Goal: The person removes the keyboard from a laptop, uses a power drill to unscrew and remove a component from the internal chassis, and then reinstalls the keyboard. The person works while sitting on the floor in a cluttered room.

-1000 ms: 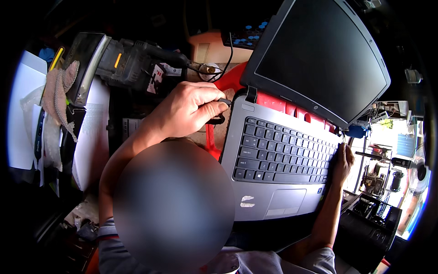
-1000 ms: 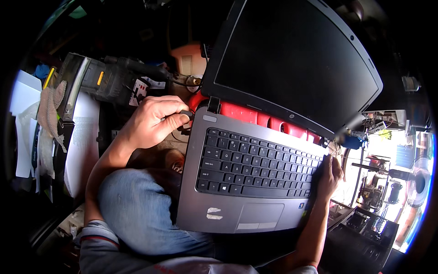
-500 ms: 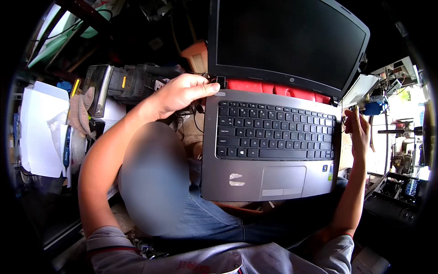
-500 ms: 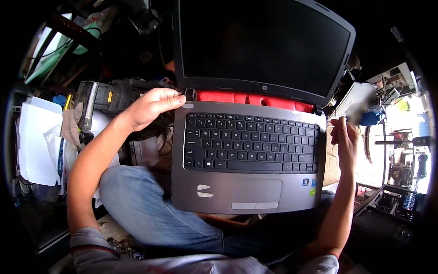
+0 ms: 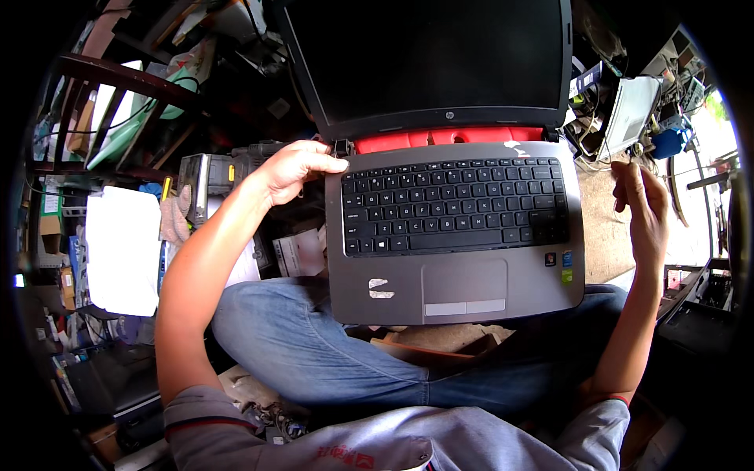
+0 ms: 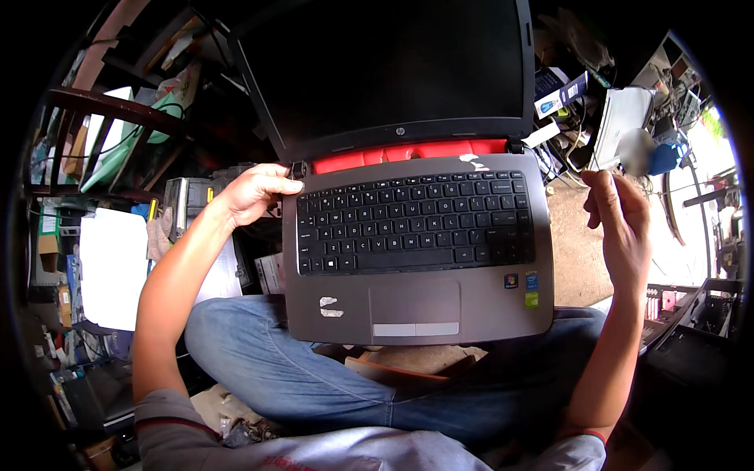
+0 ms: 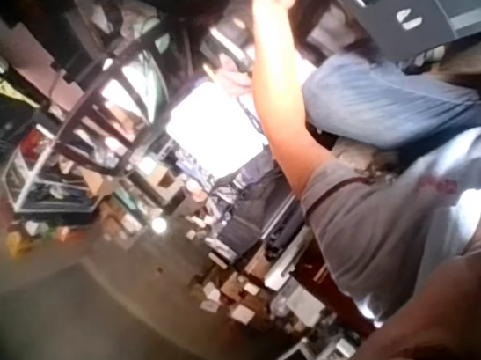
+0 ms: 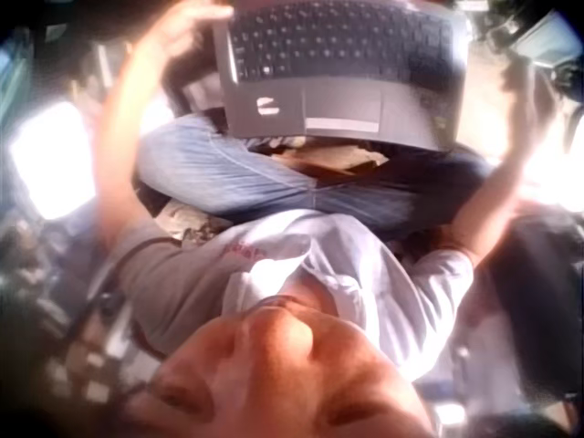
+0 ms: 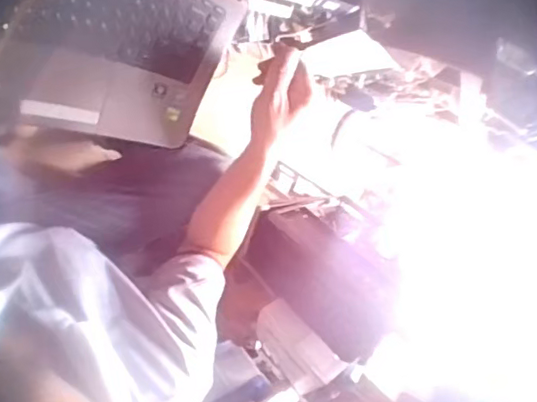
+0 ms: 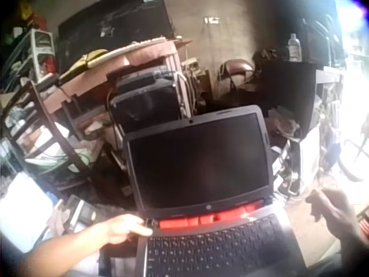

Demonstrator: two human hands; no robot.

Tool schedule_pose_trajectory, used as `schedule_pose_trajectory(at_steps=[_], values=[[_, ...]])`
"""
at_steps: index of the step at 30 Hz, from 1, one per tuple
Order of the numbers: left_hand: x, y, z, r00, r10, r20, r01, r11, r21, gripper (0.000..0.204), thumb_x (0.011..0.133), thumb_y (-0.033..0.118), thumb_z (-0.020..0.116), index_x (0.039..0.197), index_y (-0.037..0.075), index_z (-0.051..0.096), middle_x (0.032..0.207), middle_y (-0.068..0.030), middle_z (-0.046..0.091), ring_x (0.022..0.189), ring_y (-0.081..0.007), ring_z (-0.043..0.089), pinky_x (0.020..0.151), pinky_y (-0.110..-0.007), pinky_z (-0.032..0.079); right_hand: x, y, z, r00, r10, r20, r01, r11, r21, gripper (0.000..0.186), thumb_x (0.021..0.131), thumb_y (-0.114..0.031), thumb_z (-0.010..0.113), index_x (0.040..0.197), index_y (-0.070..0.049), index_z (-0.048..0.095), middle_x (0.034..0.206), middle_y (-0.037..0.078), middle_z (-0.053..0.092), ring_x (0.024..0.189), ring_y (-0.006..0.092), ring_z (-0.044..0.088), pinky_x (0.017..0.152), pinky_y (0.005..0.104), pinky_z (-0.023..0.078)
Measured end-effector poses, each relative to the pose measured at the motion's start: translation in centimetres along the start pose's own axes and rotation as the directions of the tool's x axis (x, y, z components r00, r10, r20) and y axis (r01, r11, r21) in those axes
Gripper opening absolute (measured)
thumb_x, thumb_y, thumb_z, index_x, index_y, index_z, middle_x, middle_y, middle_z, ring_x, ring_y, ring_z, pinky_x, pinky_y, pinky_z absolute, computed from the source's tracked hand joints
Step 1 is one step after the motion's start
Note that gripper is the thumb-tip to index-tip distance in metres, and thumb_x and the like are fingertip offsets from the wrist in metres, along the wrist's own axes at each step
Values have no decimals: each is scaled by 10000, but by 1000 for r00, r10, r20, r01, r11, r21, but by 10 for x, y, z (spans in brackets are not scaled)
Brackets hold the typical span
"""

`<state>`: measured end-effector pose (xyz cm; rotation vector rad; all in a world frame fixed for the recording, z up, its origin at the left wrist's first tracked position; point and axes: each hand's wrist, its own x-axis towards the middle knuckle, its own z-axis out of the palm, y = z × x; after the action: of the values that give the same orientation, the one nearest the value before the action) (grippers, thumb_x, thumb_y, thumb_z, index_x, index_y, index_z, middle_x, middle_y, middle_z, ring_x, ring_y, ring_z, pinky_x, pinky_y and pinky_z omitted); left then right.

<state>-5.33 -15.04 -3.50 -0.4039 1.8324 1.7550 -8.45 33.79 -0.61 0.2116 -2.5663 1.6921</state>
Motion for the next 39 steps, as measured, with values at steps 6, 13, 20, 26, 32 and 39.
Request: schedule_pose_trajectory(at_steps=[6, 13, 20, 26, 32, 39], values=[[-3, 6, 0, 999, -33, 21, 31, 996, 90, 207, 913, 193, 644, 1039, 31, 669, 945, -41, 694, 818, -126, 642, 744, -276, 495, -18, -14, -2, 991, -90, -98, 99, 990, 97, 390, 1023, -310, 526, 1052, 38, 699, 703, -2, 554, 641, 61, 475, 594, 212, 358], [-17, -2, -29, 995, 26, -94, -17, 995, 95, 430, 945, 457, 610, 1088, 52, 640, 942, 0, 612, 836, -87, 539, 743, -227, 441, -18, -16, 3, 984, -146, -99, 159, 978, 132, 390, 1018, -321, 531, 1046, 23, 713, 697, 0, 554, 643, 71, 485, 591, 218, 371], [-16, 2, -13, 988, 89, -129, -72, 989, 128, 408, 953, 442, 605, 1103, 64, 631, 985, -22, 644, 930, -120, 595, 824, -276, 470, -15, -11, 2, 976, -187, -114, 197, 977, 78, 403, 979, -384, 591, 1044, -14, 737, 735, -17, 605, 665, 44, 479, 579, 203, 354], [-22, 7, -6, 989, 103, -103, -70, 957, 281, 422, 974, 446, 561, 1186, 86, 620, 1111, -43, 672, 951, -150, 611, 877, -331, 483, -29, -25, 17, 948, -225, -225, 231, 973, -2, 454, 974, -397, 575, 813, 10, 696, 589, -52, 537, 558, 53, 466, 506, 226, 357], [-28, 12, -6, 968, 90, -235, 14, 914, 406, 459, 958, 477, 576, 1191, 84, 626, 1123, -51, 671, 959, -159, 614, 889, -339, 482, -22, -8, 17, 948, -158, -275, 167, 986, 11, 442, 927, -417, 602, 798, -8, 707, 605, 12, 597, 530, 85, 526, 494, 255, 415], [-21, 12, 12, 947, 103, -305, 61, 873, 483, 409, 945, 494, 593, 1054, 103, 648, 980, 7, 670, 850, -125, 604, 750, -281, 470, -36, -10, 13, 920, -223, -323, 184, 972, -147, 416, 880, -366, 616, 719, 3, 717, 574, 107, 642, 504, 171, 604, 520, 348, 489]])
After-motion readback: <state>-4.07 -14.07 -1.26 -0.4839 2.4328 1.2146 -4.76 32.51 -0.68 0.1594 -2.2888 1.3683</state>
